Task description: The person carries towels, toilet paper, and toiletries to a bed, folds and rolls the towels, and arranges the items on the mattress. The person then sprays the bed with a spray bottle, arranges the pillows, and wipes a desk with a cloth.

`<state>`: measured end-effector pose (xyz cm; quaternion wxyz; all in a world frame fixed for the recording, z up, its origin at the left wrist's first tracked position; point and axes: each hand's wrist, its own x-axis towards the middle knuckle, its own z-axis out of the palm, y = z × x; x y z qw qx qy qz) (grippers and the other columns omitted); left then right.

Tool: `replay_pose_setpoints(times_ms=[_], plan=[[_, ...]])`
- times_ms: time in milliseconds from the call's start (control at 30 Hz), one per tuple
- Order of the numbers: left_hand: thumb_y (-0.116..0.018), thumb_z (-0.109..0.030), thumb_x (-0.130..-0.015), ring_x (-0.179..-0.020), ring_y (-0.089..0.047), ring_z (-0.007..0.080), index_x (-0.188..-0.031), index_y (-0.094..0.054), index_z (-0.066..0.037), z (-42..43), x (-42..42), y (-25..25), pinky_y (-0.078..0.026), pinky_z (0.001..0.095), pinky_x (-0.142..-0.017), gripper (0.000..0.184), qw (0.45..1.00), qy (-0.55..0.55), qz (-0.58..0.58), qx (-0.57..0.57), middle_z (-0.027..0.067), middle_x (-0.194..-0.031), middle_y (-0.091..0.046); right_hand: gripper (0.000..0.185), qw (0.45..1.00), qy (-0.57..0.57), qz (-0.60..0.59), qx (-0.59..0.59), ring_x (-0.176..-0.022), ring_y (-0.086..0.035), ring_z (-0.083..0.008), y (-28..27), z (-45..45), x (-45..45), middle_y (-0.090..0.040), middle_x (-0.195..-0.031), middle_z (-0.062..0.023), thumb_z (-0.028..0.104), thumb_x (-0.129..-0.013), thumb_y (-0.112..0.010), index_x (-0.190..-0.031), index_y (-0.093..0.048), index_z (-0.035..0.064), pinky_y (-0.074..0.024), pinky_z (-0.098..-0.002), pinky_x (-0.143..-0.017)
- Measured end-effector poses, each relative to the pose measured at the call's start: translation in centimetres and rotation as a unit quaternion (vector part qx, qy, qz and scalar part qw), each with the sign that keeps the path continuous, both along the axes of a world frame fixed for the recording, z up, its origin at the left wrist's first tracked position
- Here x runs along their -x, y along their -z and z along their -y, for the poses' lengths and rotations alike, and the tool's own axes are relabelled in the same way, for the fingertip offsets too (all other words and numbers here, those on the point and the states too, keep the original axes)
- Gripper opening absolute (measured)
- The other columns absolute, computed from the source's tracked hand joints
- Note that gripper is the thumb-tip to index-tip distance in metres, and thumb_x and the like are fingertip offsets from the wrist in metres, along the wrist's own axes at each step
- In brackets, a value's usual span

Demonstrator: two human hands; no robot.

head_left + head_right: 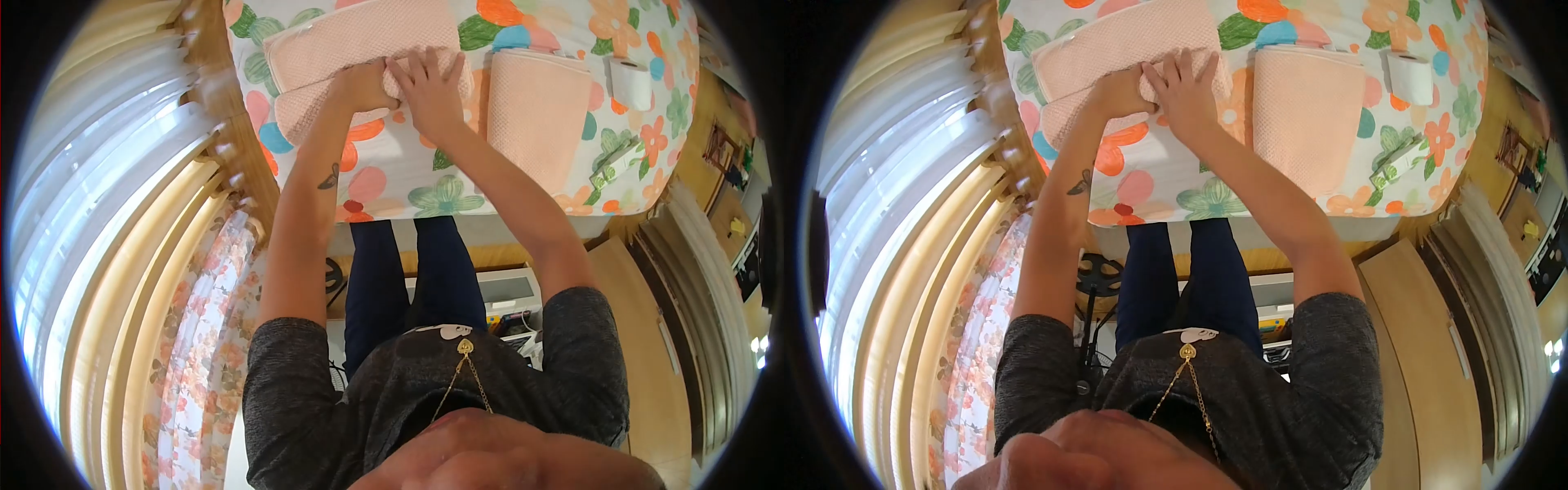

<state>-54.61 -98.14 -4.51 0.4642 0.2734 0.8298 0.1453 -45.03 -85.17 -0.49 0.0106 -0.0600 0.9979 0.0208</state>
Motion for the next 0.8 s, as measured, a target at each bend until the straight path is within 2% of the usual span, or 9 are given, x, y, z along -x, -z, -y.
replay_pose_setpoints(times_ms=[67,167,333,433,533,567,633,733,800], plan=[[-0.078,-0.046,-0.048,-0.102,-0.055,0.0271,-0.122,-0.043,-0.011,-0.4,-0.7,-1.1,-0.034,0.0481,-0.092,0.089,1.000,0.008,0.000,-0.014,0.0087,-0.108,-0.059,0.062,0.999,0.013,0.029,0.015,-0.108,-0.044,-0.0274,1.1,-0.1,0.2,-0.051,-0.109,-0.0047,0.024,-0.059,-0.072,-0.116,-0.049,0.0191,-0.0253,-0.0650,-0.089],[-0.078,-0.043,-0.050,-0.111,-0.047,0.0240,-0.123,-0.041,-0.010,-1.6,-5.3,-3.6,-0.031,0.0546,-0.091,0.089,0.914,-0.012,-0.404,-0.005,0.0066,-0.118,-0.050,0.071,0.992,0.027,0.104,0.059,-0.109,-0.042,-0.0287,3.3,-0.9,2.6,-0.049,-0.110,-0.0069,0.030,-0.058,-0.073,-0.122,-0.045,0.0184,-0.0229,-0.0667,-0.091],[-0.077,-0.043,-0.049,-0.105,-0.052,0.0243,-0.117,-0.046,-0.011,-1.5,-1.5,-0.9,-0.035,0.0459,-0.089,0.082,0.936,0.003,-0.352,0.018,0.0060,-0.111,-0.055,0.076,0.975,0.022,0.216,0.051,-0.109,-0.040,-0.0291,1.7,-0.8,4.1,-0.046,-0.111,-0.0088,0.037,-0.060,-0.073,-0.126,-0.041,0.0165,-0.0221,-0.0668,-0.092],[-0.076,-0.038,-0.051,-0.095,-0.058,0.0260,-0.110,-0.051,-0.008,-1.1,3.0,-1.2,-0.042,0.0457,-0.082,0.071,0.994,0.026,-0.106,-0.007,0.0086,-0.106,-0.060,0.065,0.998,-0.003,-0.027,-0.063,-0.106,-0.044,-0.0255,2.1,0.2,2.9,-0.050,-0.107,-0.0063,0.034,-0.059,-0.073,-0.116,-0.048,0.0163,-0.0233,-0.0650,-0.092],[-0.076,-0.039,-0.051,-0.097,-0.058,0.0255,-0.111,-0.051,-0.009,-1.7,0.7,-1.7,-0.042,0.0443,-0.083,0.072,0.962,0.002,-0.271,0.004,0.0083,-0.108,-0.059,0.061,0.998,0.004,-0.036,-0.053,-0.110,-0.042,-0.0269,2.9,-0.2,3.8,-0.051,-0.110,-0.0074,0.030,-0.062,-0.071,-0.117,-0.049,0.0152,-0.0226,-0.0652,-0.093],[-0.076,-0.039,-0.051,-0.097,-0.058,0.0255,-0.111,-0.051,-0.009,-1.7,-0.5,-2.1,-0.042,0.0443,-0.083,0.072,0.962,0.004,-0.271,0.004,0.0083,-0.108,-0.059,0.063,0.998,0.023,0.051,0.006,-0.112,-0.041,-0.0277,2.7,-0.2,4.9,-0.048,-0.112,-0.0078,0.024,-0.064,-0.069,-0.122,-0.045,0.0150,-0.0229,-0.0647,-0.092],[-0.076,-0.039,-0.051,-0.097,-0.057,0.0252,-0.111,-0.051,-0.009,-1.5,-2.7,-2.6,-0.041,0.0445,-0.084,0.072,0.858,-0.028,-0.510,-0.047,0.0076,-0.103,-0.060,0.066,0.987,0.047,0.139,0.064,-0.113,-0.040,-0.0285,2.5,-0.5,6.7,-0.046,-0.113,-0.0083,0.018,-0.066,-0.066,-0.127,-0.041,0.0148,-0.0233,-0.0642,-0.092],[-0.077,-0.039,-0.051,-0.104,-0.053,0.0240,-0.114,-0.049,-0.010,-1.4,-0.2,-1.2,-0.037,0.0460,-0.087,0.075,0.906,-0.016,-0.422,-0.023,0.0061,-0.106,-0.058,0.056,0.977,0.014,0.201,0.074,-0.115,-0.038,-0.0307,2.1,-0.6,7.1,-0.048,-0.113,-0.0092,0.023,-0.071,-0.063,-0.123,-0.044,0.0139,-0.0202,-0.0667,-0.094],[-0.077,-0.040,-0.052,-0.105,-0.052,0.0237,-0.117,-0.048,-0.011,-2.0,3.0,-1.3,-0.035,0.0471,-0.089,0.077,0.946,0.015,-0.323,0.006,0.0055,-0.110,-0.057,0.048,0.999,0.038,-0.030,-0.024,-0.108,-0.044,-0.0266,2.0,0.1,5.8,-0.052,-0.107,-0.0054,0.023,-0.068,-0.066,-0.113,-0.050,0.0145,-0.0242,-0.0643,-0.092]])
